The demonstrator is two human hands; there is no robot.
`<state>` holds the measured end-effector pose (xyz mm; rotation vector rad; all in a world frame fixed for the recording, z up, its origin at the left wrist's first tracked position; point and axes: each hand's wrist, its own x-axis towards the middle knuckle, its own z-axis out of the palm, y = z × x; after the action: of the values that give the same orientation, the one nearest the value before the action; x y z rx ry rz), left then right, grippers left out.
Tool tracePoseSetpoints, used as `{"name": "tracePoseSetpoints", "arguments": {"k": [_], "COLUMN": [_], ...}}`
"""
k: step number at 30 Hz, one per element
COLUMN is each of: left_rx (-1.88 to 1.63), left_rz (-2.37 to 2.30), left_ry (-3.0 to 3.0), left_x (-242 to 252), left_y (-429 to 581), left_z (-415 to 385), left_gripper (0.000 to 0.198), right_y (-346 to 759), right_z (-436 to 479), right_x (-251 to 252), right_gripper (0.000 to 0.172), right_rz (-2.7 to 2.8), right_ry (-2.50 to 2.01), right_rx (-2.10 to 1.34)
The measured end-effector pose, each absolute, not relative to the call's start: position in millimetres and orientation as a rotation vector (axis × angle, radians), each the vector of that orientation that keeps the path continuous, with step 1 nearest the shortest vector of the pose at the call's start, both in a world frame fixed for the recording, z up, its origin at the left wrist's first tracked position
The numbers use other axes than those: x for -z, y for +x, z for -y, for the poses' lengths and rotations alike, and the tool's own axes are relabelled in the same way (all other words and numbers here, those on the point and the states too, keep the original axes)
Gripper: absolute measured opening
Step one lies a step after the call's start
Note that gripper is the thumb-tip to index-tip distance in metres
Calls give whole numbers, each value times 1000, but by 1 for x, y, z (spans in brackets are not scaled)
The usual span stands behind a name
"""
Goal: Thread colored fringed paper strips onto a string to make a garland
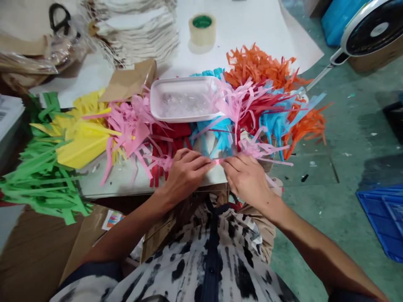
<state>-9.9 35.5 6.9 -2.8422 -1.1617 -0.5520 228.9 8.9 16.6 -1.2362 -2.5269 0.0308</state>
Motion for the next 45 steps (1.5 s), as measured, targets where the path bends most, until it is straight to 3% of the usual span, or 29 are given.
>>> {"name": "tracePoseSetpoints", "arguments": {"k": [11,18,34,38,42,45], "left_rx": [681,530,296,428,674,654], "left_rz": [1408,1412,1695,1788,1477,1276], "left_ry": [-2705,-2899,-2829,-2878,-2951,-2905], "left_x": [-30,-11,-20,-20,-9,-4], "left_y": [-37,-4,-11,-16,-22,-21], "left_z": [-28,-42,-54,-57,-52,-45], "left_gripper": [14,16,19,9,13,17], "right_y": [236,237,214,219,222,219], "right_z": [-34,-38,-39,-36,-27,-24], "right_x": [-11,-4,-10,-7,-6,-7], "right_gripper": [22,23,17,12,18,18], "right_rz": [2529,2479,2415,2290,2346,2445], "right_ry": [-1242,-1213,-1612,-1667,-1440,-1287], "right_rx": [-82,-88,-23,-53,54,172]}}
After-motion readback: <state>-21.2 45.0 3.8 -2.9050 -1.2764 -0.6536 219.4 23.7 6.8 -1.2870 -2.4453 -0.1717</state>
